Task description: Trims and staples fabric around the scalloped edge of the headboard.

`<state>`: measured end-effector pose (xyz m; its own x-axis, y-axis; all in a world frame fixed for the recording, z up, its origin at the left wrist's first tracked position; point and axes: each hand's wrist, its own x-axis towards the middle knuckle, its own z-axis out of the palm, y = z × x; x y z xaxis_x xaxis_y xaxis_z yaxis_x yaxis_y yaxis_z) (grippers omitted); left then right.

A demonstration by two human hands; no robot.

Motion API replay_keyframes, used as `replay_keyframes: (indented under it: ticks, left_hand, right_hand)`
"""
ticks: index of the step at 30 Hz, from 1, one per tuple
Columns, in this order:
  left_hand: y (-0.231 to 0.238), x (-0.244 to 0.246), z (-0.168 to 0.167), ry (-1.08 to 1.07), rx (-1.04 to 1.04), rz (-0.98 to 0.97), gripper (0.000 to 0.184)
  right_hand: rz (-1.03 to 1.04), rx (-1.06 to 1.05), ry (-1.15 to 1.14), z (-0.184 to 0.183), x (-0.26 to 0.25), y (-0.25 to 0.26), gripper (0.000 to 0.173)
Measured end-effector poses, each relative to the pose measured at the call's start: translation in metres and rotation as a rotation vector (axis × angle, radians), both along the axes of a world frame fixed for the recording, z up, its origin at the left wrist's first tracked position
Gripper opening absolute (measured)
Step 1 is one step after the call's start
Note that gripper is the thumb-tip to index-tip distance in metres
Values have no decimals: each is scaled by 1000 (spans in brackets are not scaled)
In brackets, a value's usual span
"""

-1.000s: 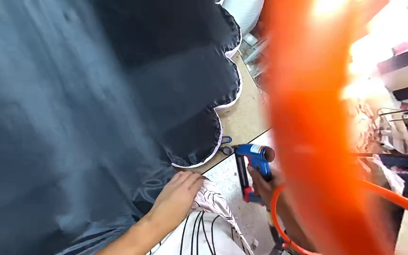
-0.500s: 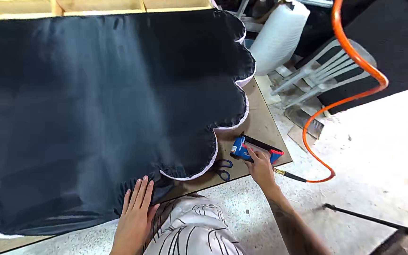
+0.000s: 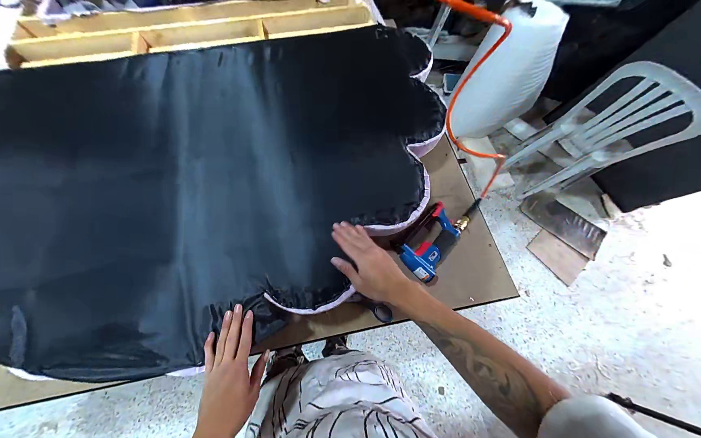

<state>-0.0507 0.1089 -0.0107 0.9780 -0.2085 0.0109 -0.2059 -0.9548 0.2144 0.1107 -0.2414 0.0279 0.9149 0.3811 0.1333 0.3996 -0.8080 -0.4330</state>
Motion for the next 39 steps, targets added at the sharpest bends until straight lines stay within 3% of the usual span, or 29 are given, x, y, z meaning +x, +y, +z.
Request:
replay_keyframes:
  ticks: [2,4,7,10,13,16,19,24,27,31,35,39]
  left_hand:
    - [-5,1,-5,-24,6,26,81]
    - [-11,-5,-9,-55,-13,76,73]
    - [-9,-10,-16,-124,-197,162,58]
    - [-5,-9,-4,-225,-382,289,44]
    - [5,-7,11,-244,-302,360,44]
    - [24,-7,14,-157,-297,335,39]
    - [37,-2,18,-63,-400,228,38]
    - [32,4,20,-76,-381,311,46]
    - [15,12,11,-137,-292,394,47]
    - [10,16,-4,-261,-360,442,28]
    - [25,16,1,-287,-501,343,25]
    - [31,14,20,-205,-517,399,36]
  right_hand:
    - [-131,-46,-59,-5,4,-7,68]
    - [-54,-95,-32,-13,-7,-5,71]
    - [164,160,23,0,-34,-7,43]
    - [-112,203,-72,13,-58,-31,28]
    - [-282,175,-118,18,-83,-44,25]
    - [-51,294,2,21,-100,-9,21]
    - [230,350,57,24,-89,59,19]
    - [633,17,-10,8,-45,160,42]
    - [750,-98,-71,3,-19,176,29]
    - [850,149,39,-24,10,173,14]
    - [804,238,159,-8,24,178,19]
    - [806,308,185,13,25,197,9]
